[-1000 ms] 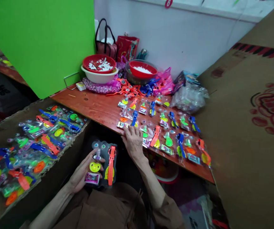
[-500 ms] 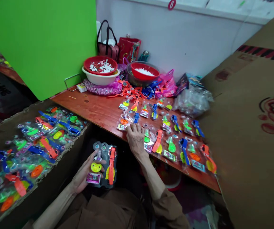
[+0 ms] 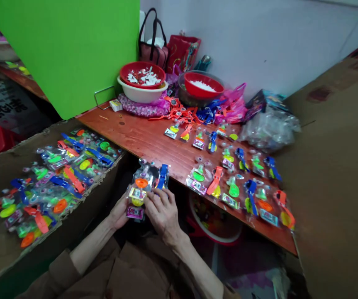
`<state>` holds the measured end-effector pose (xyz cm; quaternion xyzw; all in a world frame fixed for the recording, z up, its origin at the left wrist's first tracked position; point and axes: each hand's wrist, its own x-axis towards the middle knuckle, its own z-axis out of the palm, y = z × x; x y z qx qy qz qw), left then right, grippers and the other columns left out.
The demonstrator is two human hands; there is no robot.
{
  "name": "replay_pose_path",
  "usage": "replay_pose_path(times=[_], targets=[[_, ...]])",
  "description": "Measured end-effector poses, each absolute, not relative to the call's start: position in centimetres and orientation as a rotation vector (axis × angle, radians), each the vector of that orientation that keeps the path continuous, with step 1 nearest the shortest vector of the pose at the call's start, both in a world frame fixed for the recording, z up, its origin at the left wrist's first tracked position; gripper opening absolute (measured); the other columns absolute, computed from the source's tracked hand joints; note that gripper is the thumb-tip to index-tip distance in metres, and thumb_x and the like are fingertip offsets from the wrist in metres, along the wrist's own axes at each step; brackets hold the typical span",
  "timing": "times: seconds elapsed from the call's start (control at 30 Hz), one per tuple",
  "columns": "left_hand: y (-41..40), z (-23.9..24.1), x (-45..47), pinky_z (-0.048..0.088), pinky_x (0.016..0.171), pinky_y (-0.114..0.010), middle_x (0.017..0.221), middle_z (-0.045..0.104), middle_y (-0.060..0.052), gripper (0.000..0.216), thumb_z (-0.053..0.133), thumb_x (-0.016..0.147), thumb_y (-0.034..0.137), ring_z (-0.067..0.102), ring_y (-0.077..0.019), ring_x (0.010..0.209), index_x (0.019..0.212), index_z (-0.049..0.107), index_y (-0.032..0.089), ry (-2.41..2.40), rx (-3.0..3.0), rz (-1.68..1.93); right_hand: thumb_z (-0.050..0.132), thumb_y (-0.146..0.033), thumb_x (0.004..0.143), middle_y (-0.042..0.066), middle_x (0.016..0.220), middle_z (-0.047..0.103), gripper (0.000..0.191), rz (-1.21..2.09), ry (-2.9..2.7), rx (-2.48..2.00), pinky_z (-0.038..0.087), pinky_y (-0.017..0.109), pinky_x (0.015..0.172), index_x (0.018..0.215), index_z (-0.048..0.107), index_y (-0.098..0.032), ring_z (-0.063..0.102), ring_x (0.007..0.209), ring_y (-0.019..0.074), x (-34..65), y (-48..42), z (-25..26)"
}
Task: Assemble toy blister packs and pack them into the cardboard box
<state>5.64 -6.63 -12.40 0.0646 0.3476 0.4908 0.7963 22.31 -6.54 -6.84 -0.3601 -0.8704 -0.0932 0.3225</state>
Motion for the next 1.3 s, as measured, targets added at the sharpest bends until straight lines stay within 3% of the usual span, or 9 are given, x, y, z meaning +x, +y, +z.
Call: replay_pose_path(times=[0.13,0.3,0.43,0.57,0.73,1.07,1.3], targets=[[-6.5,-12.1,5.2,0.056,0.086,-0.036,0.106,0.075,-0.017,0.070,0.049,0.091,0.065,0.072,-0.0272,0.097,0.128,0.061,0.007,0.709,0.057,1.000,0.058,-0.012,0.093,0.005,0.104,0.076,0.018,-0.157,-2.303,-0.895,0.047,0.041,0.089,0.106,0.067,-0.021,0.064,0.102,0.0219,21.5,-9.2,-8.4],[-7.5,-12.0,4.3,0.053,0.091,-0.039,0.113,0.074,-0.016,0.079,0.043,0.088,0.073,0.070,-0.0287,0.103,0.135,0.055,0.012,0.620,0.063,1.085,0.057,-0.012,0.093,0.007,0.104,0.075,0.020,-0.080,-2.339,-0.904,0.048,0.040,0.084,0.109,0.067,-0.020,0.063,0.101,0.0221,21.0,-10.8,-9.8],[-8.5,-12.3,3.6,0.053,0.092,-0.039,0.110,0.074,-0.017,0.063,0.053,0.093,0.056,0.071,-0.0297,0.102,0.134,0.056,0.008,0.646,0.074,1.016,0.056,-0.012,0.093,0.006,0.104,0.074,0.021,-0.058,-2.352,-0.899,0.047,0.039,0.085,0.109,0.067,-0.020,0.063,0.100,0.0222,20.4,-11.7,-9.9],[-9.4,-12.2,2.6,0.052,0.092,-0.040,0.109,0.075,-0.013,0.061,0.057,0.093,0.031,0.072,-0.0275,0.100,0.149,0.040,0.017,0.671,0.147,1.051,0.057,-0.011,0.093,0.005,0.103,0.074,0.021,-0.022,-2.379,-0.904,0.045,0.038,0.084,0.107,0.068,-0.021,0.063,0.097,0.0204,19.7,-12.5,-9.4],[-10.4,-11.8,1.3,0.054,0.084,-0.041,0.112,0.074,-0.014,0.074,0.057,0.091,0.028,0.072,-0.0294,0.098,0.157,0.024,0.021,0.710,0.197,1.002,0.064,-0.030,0.093,0.003,0.096,0.074,0.012,0.173,-2.403,-0.804,0.044,0.039,0.085,0.103,0.067,-0.023,0.062,0.093,0.0201,19.7,-12.1,-7.3],[-11.9,-11.5,1.1,0.054,0.074,-0.035,0.115,0.072,-0.015,0.075,0.060,0.089,0.026,0.072,-0.0286,0.095,0.157,0.028,0.024,0.761,0.185,0.972,0.057,-0.030,0.096,0.006,0.096,0.067,0.014,0.210,-2.248,-1.259,0.042,0.038,0.076,0.098,0.069,-0.023,0.056,0.089,0.0231,20.1,-4.7,-6.8],[-12.0,-11.2,1.2,0.051,0.085,-0.033,0.117,0.072,-0.013,0.073,0.066,0.083,0.021,0.070,-0.0271,0.104,0.151,0.040,0.020,0.775,0.192,0.974,0.056,-0.029,0.097,0.005,0.094,0.065,0.013,0.227,-2.306,-1.286,0.040,0.037,0.074,0.095,0.067,-0.023,0.055,0.087,0.0219,19.5,-3.8,-7.0]])
